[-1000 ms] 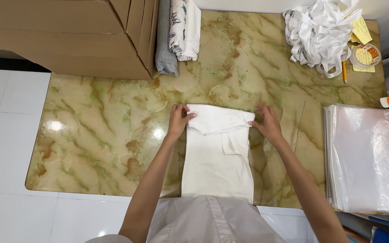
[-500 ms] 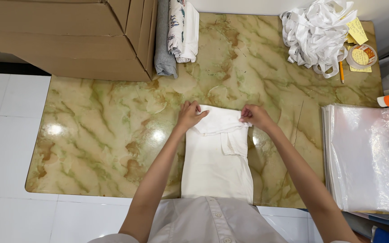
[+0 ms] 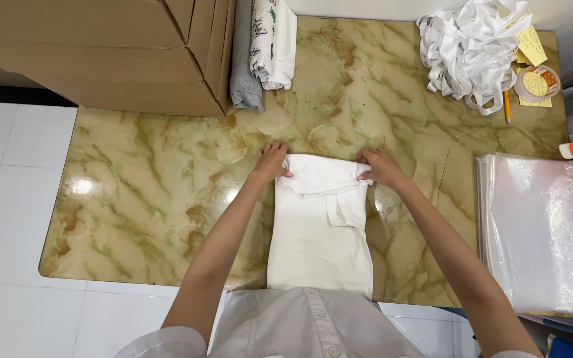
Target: The person takes a patterned shirt and a white shirt from a clothing rack, then folds each one by hand on a marble-patterned table. The person places the folded shirts into a stack on the table.
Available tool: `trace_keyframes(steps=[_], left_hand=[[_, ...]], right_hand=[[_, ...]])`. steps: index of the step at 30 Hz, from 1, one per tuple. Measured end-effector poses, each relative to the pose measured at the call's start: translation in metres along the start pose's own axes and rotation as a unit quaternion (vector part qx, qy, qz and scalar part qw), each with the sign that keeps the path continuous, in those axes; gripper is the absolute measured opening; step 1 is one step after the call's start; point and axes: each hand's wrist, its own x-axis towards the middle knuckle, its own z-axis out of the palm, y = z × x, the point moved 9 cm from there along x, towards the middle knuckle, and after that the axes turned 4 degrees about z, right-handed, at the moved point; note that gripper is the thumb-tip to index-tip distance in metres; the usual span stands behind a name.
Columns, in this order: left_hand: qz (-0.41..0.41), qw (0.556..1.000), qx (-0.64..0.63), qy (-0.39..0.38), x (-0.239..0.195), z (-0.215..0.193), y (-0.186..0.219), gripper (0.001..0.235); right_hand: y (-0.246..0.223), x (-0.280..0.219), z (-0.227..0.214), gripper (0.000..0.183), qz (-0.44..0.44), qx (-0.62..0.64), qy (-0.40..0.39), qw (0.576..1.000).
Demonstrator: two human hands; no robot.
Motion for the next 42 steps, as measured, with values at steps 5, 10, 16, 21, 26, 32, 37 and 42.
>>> trace_keyframes(steps=[5,10,16,21,26,32,37,42], left_hand=[[0.065,0.997,0.041,-0.028,0.019,0.023,-0.006,0.066],[0.136,0.984,0.108,0.051,-0.039,0.034,0.020,0.058],[0.222,0.903,0.217,0.298,-0.125,0.015,0.058,0.009],[0.129,0.971,0.115,0.167,-0.142,0.023,0.042,0.029],[0.068,0.991,-0.063,0.093,-0.150,0.011,0.033,0.026],[-0.009,0.961,-0.242,0.131,-0.133,0.025,0.003,0.019],[-0.098,0.946,-0.277,0.137,-0.133,0.014,-0.002,0.044],[-0.089,0.959,-0.268,0.018,-0.120,0.020,-0.003,0.066]], right_hand=[[-0.008,-0.013,-0.001,0.046,0.027,0.046,0.003,0.999],[-0.030,-0.063,0.001,0.040,0.007,0.034,0.116,0.993],[-0.044,-0.112,0.033,0.039,0.005,-0.036,0.244,0.969],[-0.055,-0.141,0.020,0.020,-0.006,0.209,0.206,0.956],[-0.024,-0.133,0.041,0.027,0.068,0.234,0.133,0.961],[-0.009,-0.113,0.045,0.014,0.090,0.251,0.090,0.960],[-0.020,-0.106,0.005,0.030,0.024,0.099,0.170,0.980],[-0.039,-0.083,0.008,0.057,-0.013,0.149,-0.006,0.989]])
